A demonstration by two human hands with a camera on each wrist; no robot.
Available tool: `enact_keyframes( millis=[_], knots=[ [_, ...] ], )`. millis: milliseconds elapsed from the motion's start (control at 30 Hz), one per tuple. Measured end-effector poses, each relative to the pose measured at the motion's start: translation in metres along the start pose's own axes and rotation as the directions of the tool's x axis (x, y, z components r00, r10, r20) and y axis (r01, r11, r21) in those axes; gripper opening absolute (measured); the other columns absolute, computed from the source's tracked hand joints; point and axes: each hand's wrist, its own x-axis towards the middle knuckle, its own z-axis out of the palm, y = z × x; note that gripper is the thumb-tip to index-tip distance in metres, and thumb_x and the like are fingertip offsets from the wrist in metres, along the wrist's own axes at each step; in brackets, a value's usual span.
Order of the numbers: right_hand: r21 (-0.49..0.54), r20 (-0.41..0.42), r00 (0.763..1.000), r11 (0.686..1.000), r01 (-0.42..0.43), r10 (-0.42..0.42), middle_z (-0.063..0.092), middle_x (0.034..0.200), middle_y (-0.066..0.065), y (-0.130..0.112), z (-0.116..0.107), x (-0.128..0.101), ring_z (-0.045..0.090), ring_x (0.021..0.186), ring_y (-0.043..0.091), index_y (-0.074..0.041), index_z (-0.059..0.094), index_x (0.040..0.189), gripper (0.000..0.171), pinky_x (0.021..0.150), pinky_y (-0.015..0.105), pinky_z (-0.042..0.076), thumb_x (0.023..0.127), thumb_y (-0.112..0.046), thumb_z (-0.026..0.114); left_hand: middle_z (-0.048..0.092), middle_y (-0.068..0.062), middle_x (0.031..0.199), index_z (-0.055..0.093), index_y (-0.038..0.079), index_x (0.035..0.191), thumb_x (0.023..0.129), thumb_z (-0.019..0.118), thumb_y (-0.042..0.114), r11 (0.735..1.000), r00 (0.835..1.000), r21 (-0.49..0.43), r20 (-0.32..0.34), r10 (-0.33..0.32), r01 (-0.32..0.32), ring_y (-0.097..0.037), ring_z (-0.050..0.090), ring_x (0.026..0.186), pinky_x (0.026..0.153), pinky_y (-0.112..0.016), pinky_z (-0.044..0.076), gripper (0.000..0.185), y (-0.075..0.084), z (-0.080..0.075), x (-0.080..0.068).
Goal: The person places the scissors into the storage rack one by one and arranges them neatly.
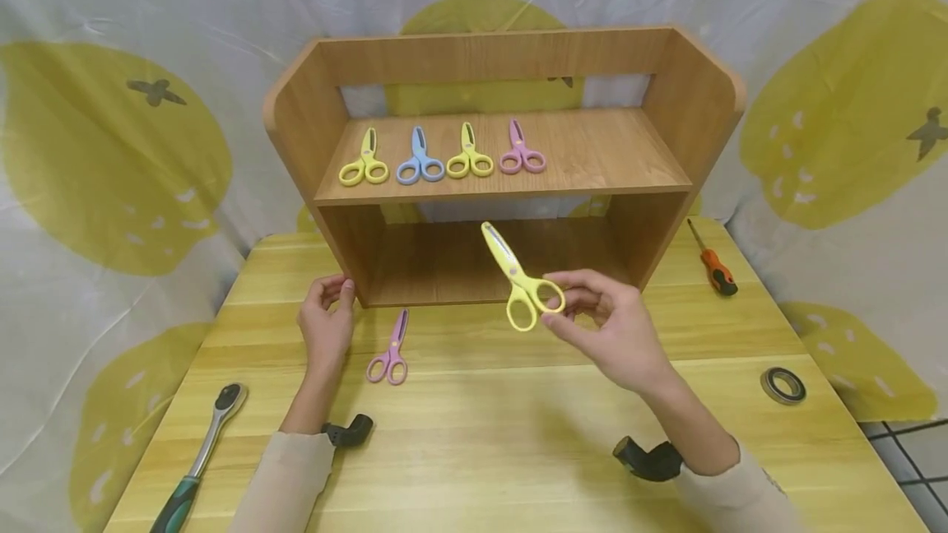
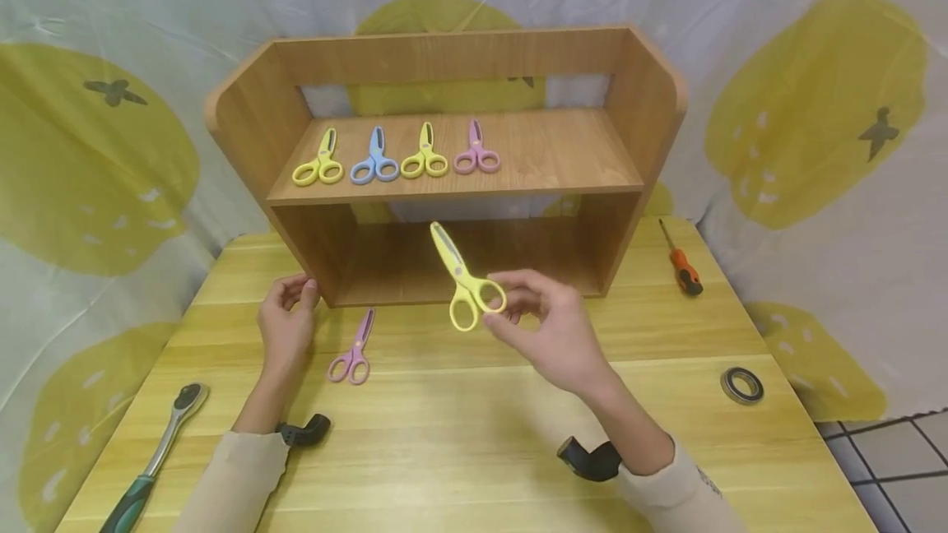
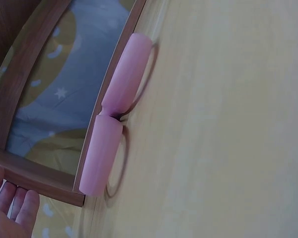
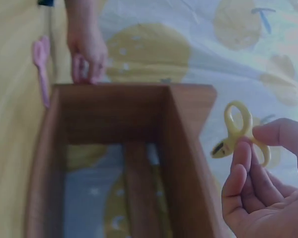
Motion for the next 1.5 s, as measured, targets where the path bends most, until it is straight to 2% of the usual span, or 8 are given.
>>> enact_keyframes(
  millis=[133,233,400,600,867,1067,1200,1500],
  knots=[
    [-0.006,-0.108,0.992,0.997,0.071,-0.071,0.077,0.092,-0.002,-0.016,-0.024,0.02,0.071,0.08,0.012,0.004,0.067,0.125,0.04,0.074,0.021,0.059,0.086,0.006,0.078,0.072,-0.001,0.106,0.069,0.009,0.116,0.101,0.068,0.026,1.0,1.0,0.002,-0.004,0.01,-0.01,-0.002,0.066,0.094,0.077,-0.015,0.05,0.022,0.002,0.0,0.001],
    [-0.031,-0.188,0.979,0.997,0.075,-0.079,0.077,0.089,-0.004,-0.021,-0.04,0.039,0.071,0.079,0.01,0.003,0.069,0.125,0.04,0.072,0.018,0.057,0.087,0.004,0.078,0.072,0.0,0.105,0.069,0.009,0.116,0.101,0.068,0.025,1.0,1.0,0.009,-0.01,0.01,-0.01,0.0,0.065,0.094,0.077,-0.015,0.05,0.021,0.002,0.0,0.001],
    [-0.126,-0.261,0.965,0.992,-0.009,-0.025,0.077,0.085,-0.008,-0.022,-0.061,0.071,0.07,0.082,0.009,-0.006,0.072,0.126,0.038,0.073,0.017,0.055,0.089,-0.007,0.079,0.073,-0.005,0.108,0.069,0.008,0.117,0.101,0.068,0.025,1.0,1.0,0.013,0.002,0.007,-0.007,-0.001,0.065,0.095,0.079,-0.015,0.05,0.023,0.001,0.0,0.0],
    [-0.257,-0.296,0.954,0.958,-0.13,0.05,0.077,0.084,-0.007,-0.018,-0.075,0.106,0.063,0.088,0.011,-0.017,0.072,0.129,0.039,0.073,0.022,0.05,0.091,-0.024,0.079,0.073,-0.008,0.11,0.068,0.007,0.117,0.101,0.068,0.025,1.0,1.0,0.008,0.007,0.007,-0.008,-0.003,0.066,0.096,0.076,-0.012,0.05,0.024,0.001,-0.001,0.0],
    [-0.318,-0.317,0.935,0.912,-0.261,0.157,0.077,0.089,-0.008,-0.013,-0.08,0.138,0.063,0.084,0.009,-0.016,0.068,0.135,0.045,0.063,0.024,0.044,0.093,-0.03,0.076,0.072,-0.01,0.11,0.068,0.006,0.117,0.101,0.068,0.025,1.0,1.0,-0.008,0.02,0.011,-0.011,-0.004,0.065,0.097,0.074,-0.011,0.05,0.025,0.003,-0.001,-0.001],
    [-0.36,-0.298,0.941,0.894,-0.268,0.162,0.076,0.085,-0.007,-0.009,-0.076,0.153,0.062,0.079,0.004,-0.009,0.068,0.134,0.044,0.061,0.02,0.045,0.093,-0.025,0.075,0.072,-0.009,0.109,0.068,0.006,0.117,0.101,0.068,0.025,1.0,1.0,-0.006,0.01,0.009,-0.009,-0.004,0.065,0.097,0.076,-0.012,0.05,0.024,0.003,-0.001,-0.002],
    [-0.391,-0.278,0.945,0.878,-0.277,0.174,0.073,0.089,0.0,-0.008,-0.074,0.156,0.06,0.075,0.006,-0.005,0.068,0.131,0.042,0.058,0.018,0.045,0.094,-0.025,0.072,0.072,-0.007,0.109,0.068,0.007,0.117,0.101,0.068,0.025,1.0,1.0,-0.014,0.01,0.005,-0.005,-0.005,0.066,0.098,0.08,-0.015,0.051,0.025,0.003,0.0,-0.002],
    [-0.545,-0.206,0.964,0.798,-0.257,0.17,0.07,0.108,0.016,-0.009,-0.075,0.153,0.059,0.095,0.025,-0.004,0.071,0.126,0.04,0.073,0.031,0.044,0.094,-0.03,0.069,0.072,-0.003,0.108,0.068,0.009,0.117,0.102,0.067,0.029,1.0,1.0,0.012,0.0,0.009,-0.009,-0.007,0.065,0.099,0.08,-0.017,0.049,0.025,0.001,0.0,-0.003]
  ],
)
